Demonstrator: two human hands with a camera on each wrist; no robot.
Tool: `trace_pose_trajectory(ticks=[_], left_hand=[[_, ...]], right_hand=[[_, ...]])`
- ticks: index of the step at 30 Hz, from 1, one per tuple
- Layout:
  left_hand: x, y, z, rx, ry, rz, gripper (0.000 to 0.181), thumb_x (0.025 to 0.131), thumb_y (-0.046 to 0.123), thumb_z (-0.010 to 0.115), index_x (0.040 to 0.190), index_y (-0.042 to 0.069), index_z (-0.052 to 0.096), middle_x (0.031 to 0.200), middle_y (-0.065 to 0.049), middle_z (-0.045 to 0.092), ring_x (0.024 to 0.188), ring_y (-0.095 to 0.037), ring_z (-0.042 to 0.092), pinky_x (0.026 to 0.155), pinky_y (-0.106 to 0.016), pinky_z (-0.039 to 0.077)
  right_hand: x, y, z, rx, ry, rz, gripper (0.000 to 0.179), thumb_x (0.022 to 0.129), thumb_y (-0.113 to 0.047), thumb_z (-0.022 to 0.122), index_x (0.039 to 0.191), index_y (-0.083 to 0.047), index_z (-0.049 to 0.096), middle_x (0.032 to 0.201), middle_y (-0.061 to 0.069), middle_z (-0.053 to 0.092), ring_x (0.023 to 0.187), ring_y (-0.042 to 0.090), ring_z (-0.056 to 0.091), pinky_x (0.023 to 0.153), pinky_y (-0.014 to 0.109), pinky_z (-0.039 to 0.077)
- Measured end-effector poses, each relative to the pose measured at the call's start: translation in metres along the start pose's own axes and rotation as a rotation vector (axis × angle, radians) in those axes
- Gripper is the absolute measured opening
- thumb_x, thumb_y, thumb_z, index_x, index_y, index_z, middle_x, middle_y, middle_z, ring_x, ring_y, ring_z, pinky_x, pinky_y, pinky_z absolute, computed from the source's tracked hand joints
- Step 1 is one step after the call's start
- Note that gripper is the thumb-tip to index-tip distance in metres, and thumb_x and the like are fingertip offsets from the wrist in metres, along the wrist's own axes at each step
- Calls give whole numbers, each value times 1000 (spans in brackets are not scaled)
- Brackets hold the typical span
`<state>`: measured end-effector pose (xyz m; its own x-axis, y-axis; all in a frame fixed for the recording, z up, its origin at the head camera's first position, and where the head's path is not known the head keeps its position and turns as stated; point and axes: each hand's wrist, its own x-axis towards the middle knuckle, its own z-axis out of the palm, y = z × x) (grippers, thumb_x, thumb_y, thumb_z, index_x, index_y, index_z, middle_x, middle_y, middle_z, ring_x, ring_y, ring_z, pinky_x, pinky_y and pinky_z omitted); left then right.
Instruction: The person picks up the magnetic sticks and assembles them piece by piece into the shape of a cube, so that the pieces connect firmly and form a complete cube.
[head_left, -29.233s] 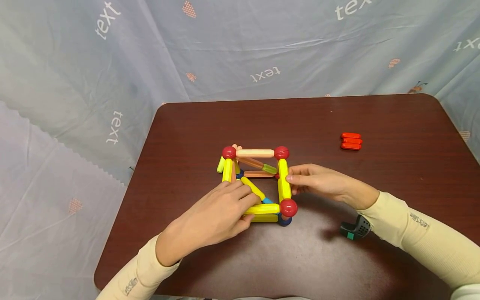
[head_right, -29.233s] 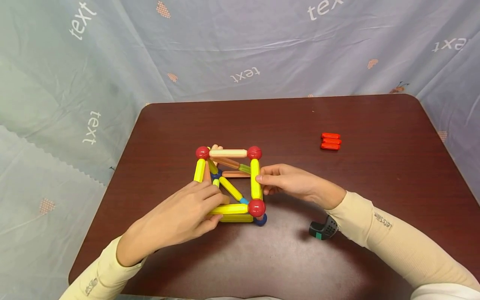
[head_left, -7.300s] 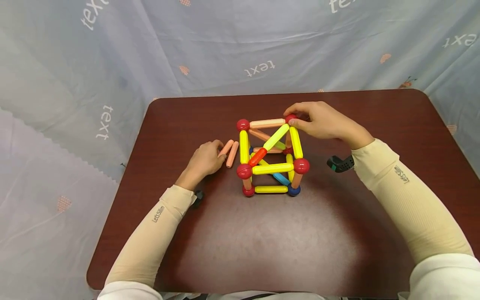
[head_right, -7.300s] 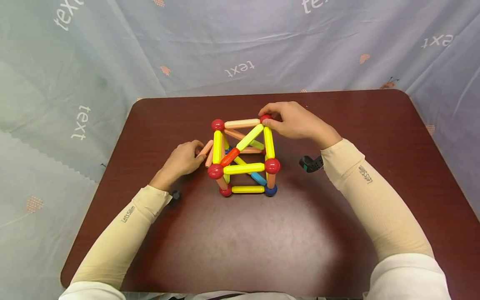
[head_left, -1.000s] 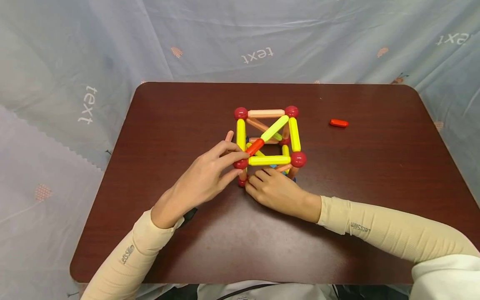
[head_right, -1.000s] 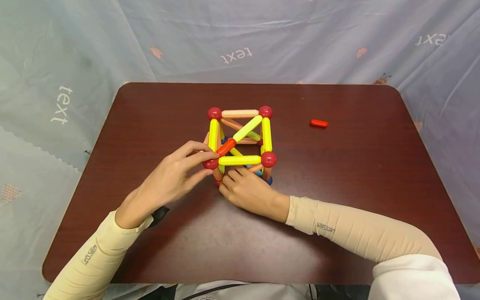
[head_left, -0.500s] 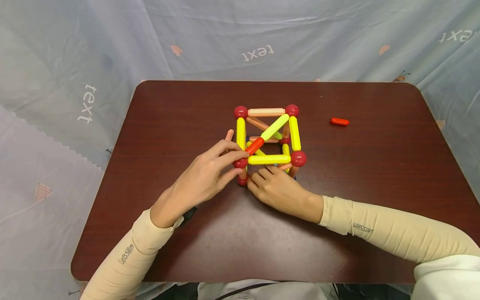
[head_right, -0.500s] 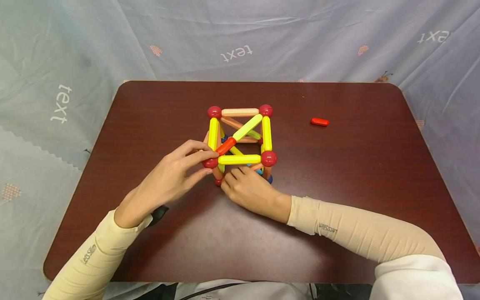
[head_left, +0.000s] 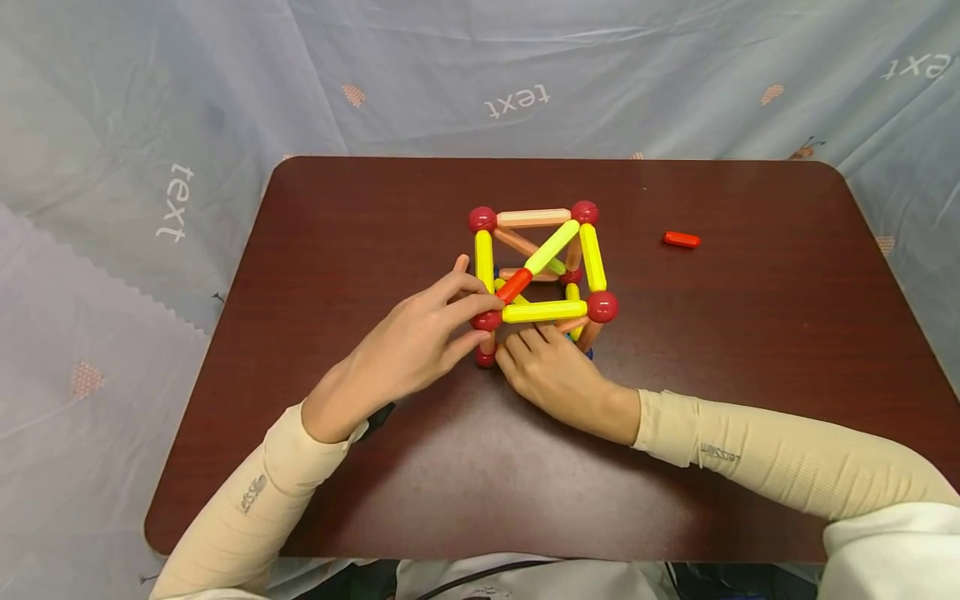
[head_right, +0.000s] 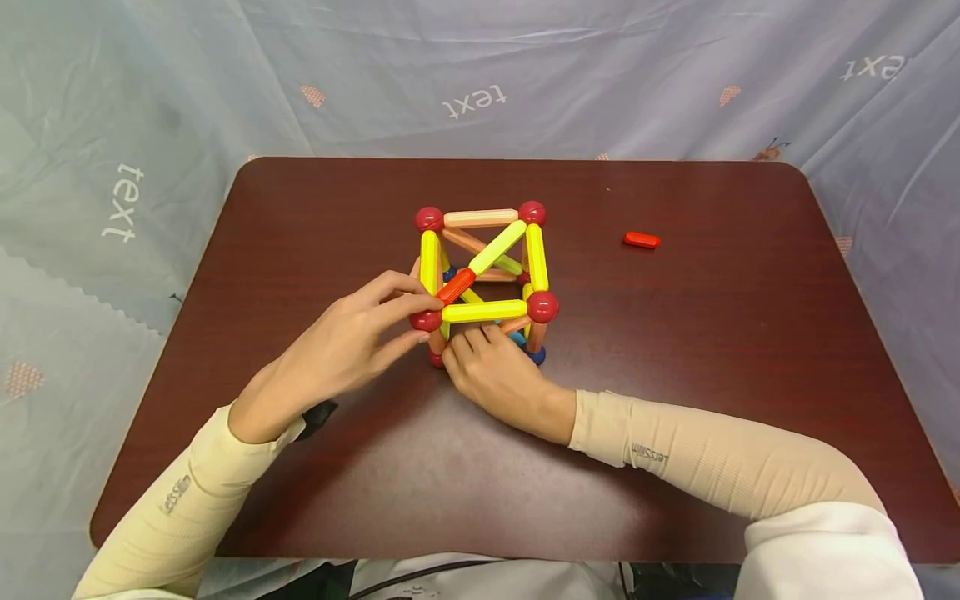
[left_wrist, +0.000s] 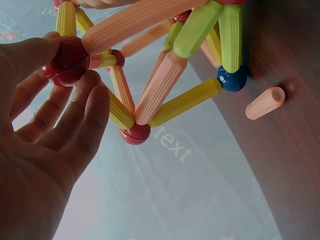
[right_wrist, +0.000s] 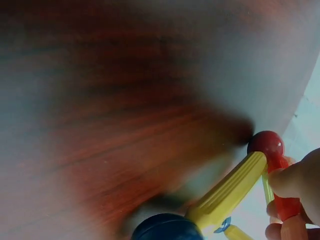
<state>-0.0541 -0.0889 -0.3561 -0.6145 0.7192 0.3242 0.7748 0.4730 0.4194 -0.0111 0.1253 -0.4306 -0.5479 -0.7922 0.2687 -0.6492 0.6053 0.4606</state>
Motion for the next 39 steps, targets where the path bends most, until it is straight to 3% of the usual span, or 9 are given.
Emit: trace_pose_trajectory(ticks=[4,7,13,18,22,25,31,35,39], left_hand=[[5,1,-1,-4,-17,24,33,87,7,81,118,3,71,118,-10,61,90,-20,67,124,-38,32],[6,2,-2,-2,-20,25,33,86,6,81,117,3,71,118,-10,61,87,-20,66,125,-37,30],[5,3,-2,-4,-26,17,30,87,8,81,115,4,70,120,-6,63,102,-19,66,119,-36,39],[4,1,-2,-24,-23,10,32,87,7,80,116,4,69,119,-6,64,114,-21,66,119,-37,39],[4,-2,-2,-24,-19,-5,32,87,8,81,117,5,70,120,-7,63,134,-28,58,112,-39,47],[4,-4,-2,-16,-13,-17,34,87,8,81,118,6,71,121,-7,62,140,-31,54,108,-40,51],[6,-9,-1,-7,-5,-29,33,87,9,81,119,6,71,121,-7,63,131,-28,60,109,-41,50],[9,-12,-1,6,9,-31,33,87,9,81,119,7,71,119,-6,63,112,-22,64,92,-34,58],[12,-15,-2,9,14,-37,33,88,9,81,119,8,71,119,-6,63,98,-19,63,78,-29,56]], right_hand=[[2,2,0,-6,-6,15,13,100,-17,62,106,-6,67,89,4,66,80,21,61,72,30,46],[3,3,0,-1,-11,12,15,101,-17,60,108,-6,67,91,4,67,82,20,61,72,29,46],[3,6,-1,16,-13,4,16,102,-15,59,111,-6,67,94,4,68,84,21,63,75,28,49],[2,9,-1,33,5,0,11,99,-15,63,106,-8,68,92,4,68,84,21,64,74,28,51],[3,12,1,45,19,2,10,99,-15,64,105,-9,68,93,4,68,86,21,65,74,28,51],[4,15,3,51,18,11,12,98,-17,66,106,-8,67,95,4,69,89,21,65,76,28,52],[6,20,7,66,6,16,14,98,-18,68,107,-8,68,96,4,70,89,22,65,77,29,53],[9,23,9,70,6,18,11,98,-17,66,105,-8,68,94,4,70,89,21,66,76,29,53],[12,27,12,81,12,22,14,100,-21,65,103,-8,68,94,3,70,89,21,66,76,29,54]])
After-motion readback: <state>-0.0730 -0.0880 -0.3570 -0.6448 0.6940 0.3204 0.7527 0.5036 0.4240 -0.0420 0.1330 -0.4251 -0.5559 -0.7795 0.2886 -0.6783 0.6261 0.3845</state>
